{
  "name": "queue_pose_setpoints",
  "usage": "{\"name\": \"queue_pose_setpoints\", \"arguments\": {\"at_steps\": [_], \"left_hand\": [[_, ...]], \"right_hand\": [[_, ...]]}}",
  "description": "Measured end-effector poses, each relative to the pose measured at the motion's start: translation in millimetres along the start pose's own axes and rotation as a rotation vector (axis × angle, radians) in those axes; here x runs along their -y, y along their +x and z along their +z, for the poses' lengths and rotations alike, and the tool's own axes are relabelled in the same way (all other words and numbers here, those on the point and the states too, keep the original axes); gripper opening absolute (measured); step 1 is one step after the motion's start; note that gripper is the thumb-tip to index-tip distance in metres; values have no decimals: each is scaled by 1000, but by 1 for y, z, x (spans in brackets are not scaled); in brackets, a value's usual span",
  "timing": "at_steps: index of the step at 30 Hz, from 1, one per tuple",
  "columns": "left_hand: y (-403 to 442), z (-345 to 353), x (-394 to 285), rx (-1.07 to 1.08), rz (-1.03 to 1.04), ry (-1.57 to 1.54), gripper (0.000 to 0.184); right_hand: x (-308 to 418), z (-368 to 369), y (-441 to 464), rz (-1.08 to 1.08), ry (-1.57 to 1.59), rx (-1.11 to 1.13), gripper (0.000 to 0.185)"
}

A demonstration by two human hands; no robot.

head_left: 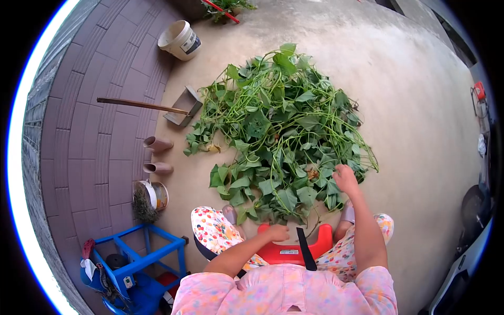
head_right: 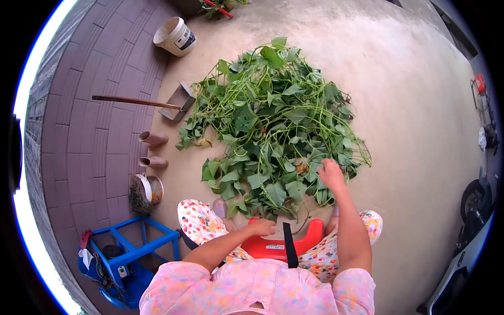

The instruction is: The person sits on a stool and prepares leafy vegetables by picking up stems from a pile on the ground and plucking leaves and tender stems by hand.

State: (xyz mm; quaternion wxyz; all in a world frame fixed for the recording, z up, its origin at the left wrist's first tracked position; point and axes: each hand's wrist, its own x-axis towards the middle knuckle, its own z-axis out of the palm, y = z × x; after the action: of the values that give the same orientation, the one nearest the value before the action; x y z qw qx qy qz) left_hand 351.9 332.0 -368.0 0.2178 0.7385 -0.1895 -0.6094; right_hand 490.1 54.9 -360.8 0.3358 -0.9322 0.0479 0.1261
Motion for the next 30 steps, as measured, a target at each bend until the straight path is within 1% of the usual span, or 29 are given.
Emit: {"name": "queue_pose_setpoints", "arguments": {"at_steps": [2, 3, 4, 5, 7, 8, 9, 10, 12, 13, 14, 15, 16, 17, 18, 19, 20, 21, 22, 23, 24, 25, 26, 27, 28, 29, 30], "left_hand": [[-5, -6, 12, 81, -135, 69, 61], [-5, 6, 21, 108, -20, 60, 71], [-5, 23, 21, 248, 9, -62, 78], [-2, 36, 18, 383, 41, -185, 86], [-16, 37, -20, 345, 9, -3, 92], [-13, 40, -25, 359, -3, -14, 98], [-14, 42, -25, 336, 3, -2, 95], [-14, 45, -24, 311, 8, 8, 93], [-12, 50, -23, 300, -1, 24, 90], [-12, 51, -26, 281, -7, 49, 87], [-11, 52, -30, 289, -1, 46, 87], [-10, 50, -33, 277, -16, 86, 83], [-14, 45, -35, 267, -34, 129, 79], [-18, 39, -40, 273, -34, 133, 79], [-21, 32, -51, 294, -65, 195, 75], [-24, 27, -59, 307, -99, 252, 71], [-25, 20, -62, 291, -102, 244, 71], [-22, 24, -60, 356, -97, 303, 65], [-25, 20, -59, 451, -85, 342, 60], [-12, 29, -42, 483, -86, 340, 61], [-16, 28, -34, 471, -85, 332, 61], [-21, 22, -26, 404, -105, 320, 53], [-21, 19, -22, 338, -131, 300, 46], [-22, 23, -21, 336, -137, 272, 46], [-21, 35, -14, 379, -99, 237, 45], [-21, 26, -12, 429, -44, 200, 43], [-21, 20, -14, 410, -41, 201, 43]], "right_hand": [[14, -10, 2, -15, 73, 46, 28], [30, -19, 2, 5, 32, 87, 29], [41, -27, -2, 32, -12, 133, 29], [46, -31, -5, 6, 10, 136, 30], [53, -41, -6, 40, 33, 175, 30], [53, -41, -5, 62, 66, 216, 30], [51, -36, -3, 19, 34, 166, 28], [49, -33, -3, 30, 34, 174, 28], [49, -34, -1, 93, -88, 244, 30], [46, -34, 2, 104, -90, 248, 30], [42, -34, 7, 88, -141, 299, 30], [40, -35, 15, 69, -189, 345, 31], [38, -36, 25, 75, -185, 345, 31], [35, -40, 37, 49, -216, 328, 27], [34, -48, 46, 19, -252, 316, 24], [35, -56, 49, 10, -257, 321, 24], [35, -65, 57, 30, -263, 279, 24], [38, -70, 55, 36, -263, 212, 24], [46, -73, 64, 22, -266, 216, 24], [52, -77, 69, 23, -237, 209, 24], [58, -81, 72, 22, -214, 203, 24], [67, -79, 73, 11, -204, 151, 24], [74, -78, 78, -16, -215, 164, 24], [80, -74, 75, -64, -201, 201, 25], [82, -69, 58, -123, -178, 206, 26], [82, -66, 60, -191, -204, 276, 27], [82, -65, 59, -206, -214, 267, 27]]}}
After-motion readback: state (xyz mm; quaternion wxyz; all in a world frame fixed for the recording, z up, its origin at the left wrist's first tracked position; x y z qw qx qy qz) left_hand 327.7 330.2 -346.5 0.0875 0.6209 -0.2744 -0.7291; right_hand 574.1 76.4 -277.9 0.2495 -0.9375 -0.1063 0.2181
